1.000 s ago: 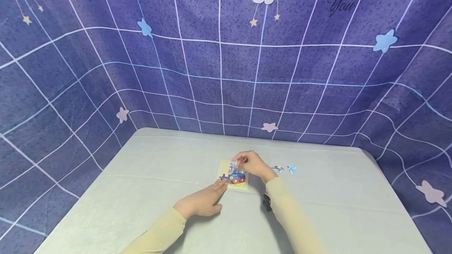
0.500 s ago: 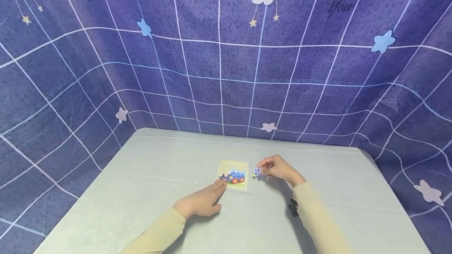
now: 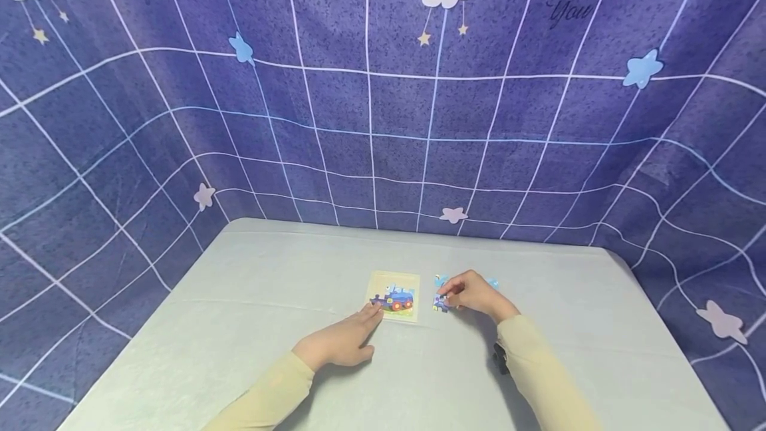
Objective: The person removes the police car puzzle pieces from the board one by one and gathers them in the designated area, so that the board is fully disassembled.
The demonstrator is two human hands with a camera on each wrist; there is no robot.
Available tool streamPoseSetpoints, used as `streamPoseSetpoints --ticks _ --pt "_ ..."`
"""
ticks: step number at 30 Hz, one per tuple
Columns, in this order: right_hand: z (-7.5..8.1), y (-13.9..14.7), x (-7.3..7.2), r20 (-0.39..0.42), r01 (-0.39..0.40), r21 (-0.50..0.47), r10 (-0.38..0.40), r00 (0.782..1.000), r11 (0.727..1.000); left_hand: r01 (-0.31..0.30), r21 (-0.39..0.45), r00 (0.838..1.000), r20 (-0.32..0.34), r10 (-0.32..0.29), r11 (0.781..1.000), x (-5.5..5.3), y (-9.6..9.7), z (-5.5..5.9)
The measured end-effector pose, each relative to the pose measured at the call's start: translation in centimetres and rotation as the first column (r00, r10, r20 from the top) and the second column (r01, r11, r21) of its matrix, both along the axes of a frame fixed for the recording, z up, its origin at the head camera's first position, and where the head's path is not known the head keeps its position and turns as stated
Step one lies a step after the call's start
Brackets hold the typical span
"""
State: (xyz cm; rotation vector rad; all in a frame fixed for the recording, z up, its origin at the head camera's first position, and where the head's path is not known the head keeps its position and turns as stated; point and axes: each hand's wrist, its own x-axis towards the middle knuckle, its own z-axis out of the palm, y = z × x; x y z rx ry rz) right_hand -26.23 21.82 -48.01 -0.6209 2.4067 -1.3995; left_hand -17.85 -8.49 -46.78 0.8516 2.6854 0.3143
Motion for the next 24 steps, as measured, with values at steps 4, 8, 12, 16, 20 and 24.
streamPoseSetpoints --ticks 4,8,12,16,20,24 --pt "-0.1 -0.3 -0.1 -0.034 0.03 0.024 -0.029 0.999 0.999 0.001 0.0 1.0 -0.003 -0.001 1.0 0.0 0.0 0.0" --pt "-0.2 -0.5 -0.1 -0.073 0.036 0.047 -0.032 0.997 0.998 0.003 -0.001 1.0 -0.006 -0.003 1.0 0.0 -0.1 0.0" --pt "0.0 -0.7 -0.1 -0.119 0.037 0.059 -0.03 0.992 0.998 0.006 0.002 1.0 -0.005 -0.006 1.0 -0.1 -0.2 0.0" --pt "0.5 -1.8 -0.2 -0.179 0.061 0.058 -0.049 0.983 0.997 0.011 0.004 1.0 -0.008 -0.01 1.0 -0.2 -0.3 0.0" --pt "0.7 -3.8 -0.5 -0.201 0.03 0.003 -0.028 0.979 1.0 0.006 0.001 1.0 -0.003 -0.006 1.0 -0.2 -0.3 0.0" --pt "0.5 -6.2 -0.8 -0.173 -0.031 -0.047 0.022 0.985 0.998 0.003 0.0 1.0 0.003 -0.003 1.0 -0.2 -0.2 0.0"
